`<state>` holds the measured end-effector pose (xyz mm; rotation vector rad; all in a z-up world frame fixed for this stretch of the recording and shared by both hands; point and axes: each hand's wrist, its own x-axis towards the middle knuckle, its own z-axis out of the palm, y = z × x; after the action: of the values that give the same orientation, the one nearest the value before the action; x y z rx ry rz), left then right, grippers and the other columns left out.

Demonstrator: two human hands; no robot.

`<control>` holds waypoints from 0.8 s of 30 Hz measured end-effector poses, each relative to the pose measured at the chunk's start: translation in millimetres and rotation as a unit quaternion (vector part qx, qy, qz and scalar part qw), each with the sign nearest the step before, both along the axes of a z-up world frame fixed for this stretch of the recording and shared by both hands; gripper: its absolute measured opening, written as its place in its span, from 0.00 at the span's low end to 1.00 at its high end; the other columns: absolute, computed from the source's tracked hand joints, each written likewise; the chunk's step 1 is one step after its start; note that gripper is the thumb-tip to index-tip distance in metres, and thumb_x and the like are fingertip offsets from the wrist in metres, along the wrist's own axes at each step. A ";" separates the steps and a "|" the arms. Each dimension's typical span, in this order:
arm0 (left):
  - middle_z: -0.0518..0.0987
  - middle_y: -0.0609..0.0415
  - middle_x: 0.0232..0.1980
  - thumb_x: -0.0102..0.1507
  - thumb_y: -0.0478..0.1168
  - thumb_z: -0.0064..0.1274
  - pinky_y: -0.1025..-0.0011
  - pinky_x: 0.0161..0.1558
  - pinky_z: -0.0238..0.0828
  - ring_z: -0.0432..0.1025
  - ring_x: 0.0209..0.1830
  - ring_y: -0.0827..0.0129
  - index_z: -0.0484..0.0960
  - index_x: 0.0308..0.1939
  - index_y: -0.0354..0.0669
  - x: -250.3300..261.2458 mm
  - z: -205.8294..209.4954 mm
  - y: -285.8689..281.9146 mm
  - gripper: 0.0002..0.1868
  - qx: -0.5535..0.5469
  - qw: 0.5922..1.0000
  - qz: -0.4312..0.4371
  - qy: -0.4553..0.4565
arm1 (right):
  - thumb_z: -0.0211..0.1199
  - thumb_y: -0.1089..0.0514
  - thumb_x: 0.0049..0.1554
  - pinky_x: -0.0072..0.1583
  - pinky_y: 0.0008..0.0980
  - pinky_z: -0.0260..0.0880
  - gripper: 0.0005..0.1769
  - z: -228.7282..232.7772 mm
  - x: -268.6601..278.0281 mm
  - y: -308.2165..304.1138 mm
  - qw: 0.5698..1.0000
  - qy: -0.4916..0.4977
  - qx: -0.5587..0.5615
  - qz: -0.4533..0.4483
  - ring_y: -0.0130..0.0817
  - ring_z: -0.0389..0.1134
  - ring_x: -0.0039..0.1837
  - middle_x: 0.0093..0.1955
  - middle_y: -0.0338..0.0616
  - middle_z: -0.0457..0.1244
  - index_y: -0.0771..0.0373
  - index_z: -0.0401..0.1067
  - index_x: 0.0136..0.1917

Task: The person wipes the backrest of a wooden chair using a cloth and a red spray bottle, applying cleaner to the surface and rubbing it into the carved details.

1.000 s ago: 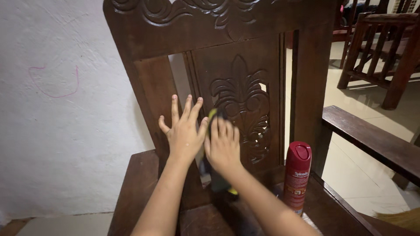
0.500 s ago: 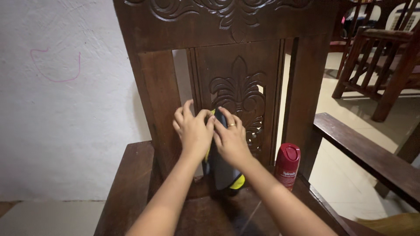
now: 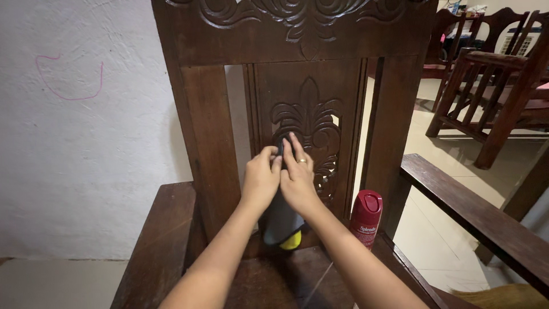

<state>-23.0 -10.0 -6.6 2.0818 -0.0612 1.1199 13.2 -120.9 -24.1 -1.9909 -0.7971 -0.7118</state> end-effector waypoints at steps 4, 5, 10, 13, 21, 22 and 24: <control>0.83 0.43 0.50 0.65 0.39 0.52 0.58 0.56 0.74 0.78 0.53 0.51 0.80 0.53 0.42 -7.8 6.9 -5.7 0.13 0.017 0.999 0.018 0.025 | 0.57 0.53 0.59 0.70 0.62 0.45 0.33 -6.0 0.8 2.6 0.960 -0.160 -0.105 -0.205 0.59 0.41 0.78 0.85 0.44 0.36 0.60 0.60 0.76; 0.83 0.44 0.52 0.64 0.38 0.52 0.56 0.58 0.71 0.76 0.56 0.50 0.80 0.54 0.43 -11.2 9.0 -6.3 0.14 0.053 0.998 0.025 0.016 | 0.56 0.52 0.59 0.72 0.61 0.45 0.33 -10.3 -0.1 7.9 0.954 -0.157 -0.143 -0.214 0.58 0.41 0.80 0.85 0.47 0.35 0.62 0.59 0.76; 0.76 0.43 0.64 0.65 0.37 0.49 0.56 0.66 0.64 0.68 0.67 0.50 0.76 0.61 0.41 -13.1 12.8 -4.5 0.19 0.090 0.991 0.039 -0.092 | 0.51 0.50 0.59 0.73 0.47 0.52 0.43 -19.2 3.6 38.2 0.999 -0.013 -0.031 -0.012 0.59 0.39 0.83 0.85 0.65 0.27 0.75 0.42 0.80; 0.73 0.41 0.68 0.66 0.37 0.48 0.55 0.69 0.61 0.65 0.71 0.49 0.74 0.63 0.37 -12.0 5.1 6.3 0.21 0.115 0.987 0.042 -0.105 | 0.51 0.55 0.63 0.82 0.47 0.40 0.44 -3.6 28.1 40.9 0.965 -0.189 -0.095 -0.153 0.58 0.34 0.88 0.87 0.65 0.28 0.78 0.36 0.82; 0.65 0.44 0.76 0.66 0.39 0.45 0.56 0.72 0.54 0.58 0.77 0.51 0.68 0.71 0.39 -12.4 -2.1 18.1 0.28 0.134 0.990 0.016 -0.031 | 0.54 0.53 0.61 0.79 0.51 0.37 0.48 -35.0 25.3 57.6 0.961 -0.154 -0.076 -0.216 0.61 0.32 0.85 0.85 0.68 0.28 0.78 0.32 0.81; 0.65 0.45 0.76 0.66 0.39 0.45 0.56 0.72 0.53 0.58 0.77 0.52 0.67 0.71 0.40 -12.1 -2.0 17.9 0.28 0.151 0.987 0.035 -0.027 | 0.54 0.53 0.63 0.79 0.51 0.38 0.47 -37.7 23.5 56.1 0.953 -0.188 -0.118 -0.208 0.61 0.32 0.86 0.86 0.67 0.29 0.76 0.33 0.82; 0.64 0.46 0.76 0.67 0.41 0.45 0.55 0.74 0.50 0.57 0.76 0.54 0.67 0.72 0.40 -11.0 -1.6 19.9 0.28 0.187 0.980 0.073 -0.015 | 0.54 0.52 0.61 0.80 0.51 0.38 0.48 -28.5 31.9 42.9 0.970 -0.161 -0.081 -0.160 0.60 0.33 0.85 0.85 0.67 0.30 0.77 0.33 0.82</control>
<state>-34.0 9.9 -8.2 2.4333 -0.1458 1.3088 45.2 -78.0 -52.6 -2.2107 -0.7449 -1.2168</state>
